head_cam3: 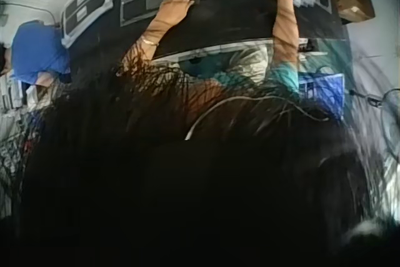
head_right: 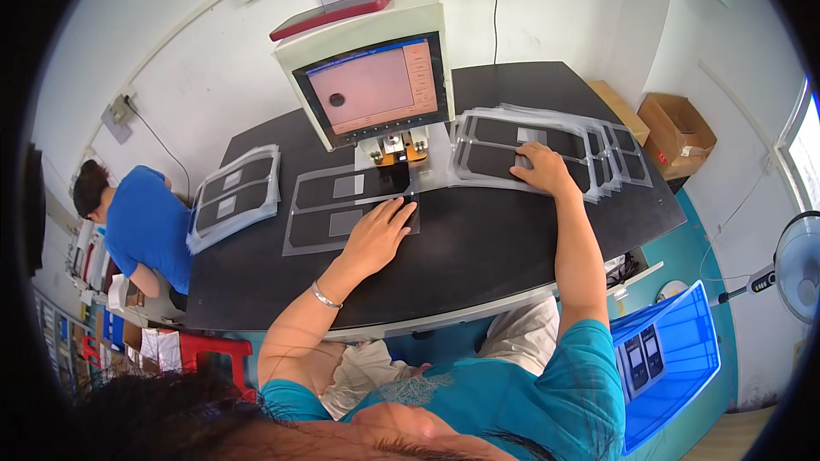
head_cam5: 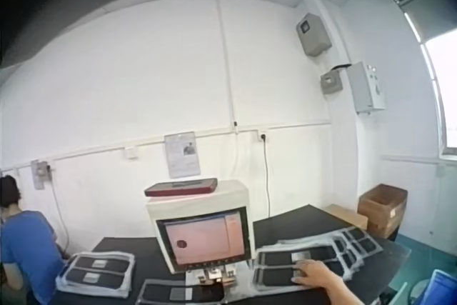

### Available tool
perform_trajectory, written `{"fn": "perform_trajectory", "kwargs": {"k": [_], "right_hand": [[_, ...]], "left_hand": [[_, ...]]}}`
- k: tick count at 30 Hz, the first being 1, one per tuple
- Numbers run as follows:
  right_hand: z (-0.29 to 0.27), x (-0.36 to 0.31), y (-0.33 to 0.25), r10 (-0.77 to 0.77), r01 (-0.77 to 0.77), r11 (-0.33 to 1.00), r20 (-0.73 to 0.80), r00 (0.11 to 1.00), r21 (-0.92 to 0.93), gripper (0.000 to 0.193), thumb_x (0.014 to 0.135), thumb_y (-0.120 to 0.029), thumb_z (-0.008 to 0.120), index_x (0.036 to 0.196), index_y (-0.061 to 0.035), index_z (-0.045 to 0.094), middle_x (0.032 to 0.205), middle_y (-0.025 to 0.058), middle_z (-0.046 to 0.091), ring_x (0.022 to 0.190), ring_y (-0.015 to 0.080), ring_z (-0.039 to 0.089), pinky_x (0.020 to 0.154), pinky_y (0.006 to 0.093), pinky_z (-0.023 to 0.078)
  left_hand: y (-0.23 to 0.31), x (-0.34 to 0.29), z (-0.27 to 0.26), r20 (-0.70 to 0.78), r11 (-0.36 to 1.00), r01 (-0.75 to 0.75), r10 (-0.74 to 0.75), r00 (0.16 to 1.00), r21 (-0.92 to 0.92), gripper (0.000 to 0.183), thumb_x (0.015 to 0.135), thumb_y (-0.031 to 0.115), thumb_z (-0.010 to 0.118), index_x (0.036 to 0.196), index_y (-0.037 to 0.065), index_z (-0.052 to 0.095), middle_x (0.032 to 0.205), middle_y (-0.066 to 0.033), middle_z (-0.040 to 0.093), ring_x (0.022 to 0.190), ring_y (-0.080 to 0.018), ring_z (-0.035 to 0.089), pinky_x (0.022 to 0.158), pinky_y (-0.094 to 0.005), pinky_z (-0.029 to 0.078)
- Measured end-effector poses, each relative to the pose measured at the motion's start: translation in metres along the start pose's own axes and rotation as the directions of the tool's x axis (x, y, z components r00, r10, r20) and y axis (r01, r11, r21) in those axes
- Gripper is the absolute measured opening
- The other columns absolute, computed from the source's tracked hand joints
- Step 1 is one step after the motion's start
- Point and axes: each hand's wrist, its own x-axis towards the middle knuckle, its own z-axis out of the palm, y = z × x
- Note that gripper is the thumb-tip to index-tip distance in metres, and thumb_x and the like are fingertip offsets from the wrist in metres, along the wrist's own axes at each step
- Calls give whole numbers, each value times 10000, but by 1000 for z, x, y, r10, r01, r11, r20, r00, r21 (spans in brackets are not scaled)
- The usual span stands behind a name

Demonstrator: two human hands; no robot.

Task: Placing electronic film sheets into a machine for inspection or bonding at a manufacturing station.

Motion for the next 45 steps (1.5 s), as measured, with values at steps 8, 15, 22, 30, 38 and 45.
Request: {"fn": "perform_trajectory", "kwargs": {"k": [8, 15, 22, 30, 38, 45], "right_hand": [[6, 1, 3, -41, 41, 999, -33, 999, -12, 459, 799, -335, 731, 1183, -91, 672, 1297, 107, 622, 1237, 304, 559, 1000, 447, 457], [7, -1, 2, -25, 24, 1000, -32, 999, -19, 450, 793, -332, 740, 1169, -91, 680, 1276, 117, 634, 1221, 311, 571, 1000, 452, 462], [8, -2, 1, -60, 59, 998, -58, 996, -6, 448, 792, -334, 739, 1161, -87, 682, 1265, 119, 639, 1205, 314, 581, 992, 445, 469], [9, -2, 1, -51, 50, 998, -56, 997, -23, 437, 791, -320, 738, 1157, -87, 684, 1244, 112, 645, 1184, 314, 589, 985, 434, 473], [10, -2, 2, -81, 81, 997, -76, 994, -7, 432, 785, -314, 740, 1146, -84, 685, 1241, 115, 644, 1185, 314, 587, 981, 435, 475], [10, -1, 3, -45, 45, 999, -33, 998, -17, 442, 789, -320, 733, 1161, -85, 681, 1255, 117, 636, 1200, 315, 577, 986, 440, 466]], "left_hand": [[-3, 0, -5, 71, 999, -7, 9, 997, -33, 436, 939, 221, 637, 1339, 66, 556, 1367, -158, 550, 1256, -318, 532, 1031, -409, 473], [-4, -2, -27, 53, 989, -9, 17, 998, -150, 433, 923, 207, 650, 1332, 93, 569, 1354, -122, 567, 1245, -313, 544, 1030, -414, 473], [-21, 9, -7, 105, 990, 89, -78, 991, -107, 391, 952, 213, 607, 1325, 100, 583, 1386, -93, 567, 1255, -287, 557, 1028, -406, 474], [-30, 13, 17, 95, 996, 92, -94, 991, 18, 410, 1009, 200, 508, 1403, 90, 501, 1449, -128, 499, 1345, -316, 468, 1113, -449, 388], [-33, 12, 13, 101, 994, 100, -96, 990, -44, 454, 1010, 188, 492, 1452, 102, 440, 1500, -142, 435, 1384, -323, 419, 1148, -465, 348], [-54, -6, -29, 152, 967, 183, -157, 976, -180, 398, 912, 140, 630, 1309, 148, 601, 1376, -70, 571, 1271, -291, 531, 1039, -406, 464]]}}
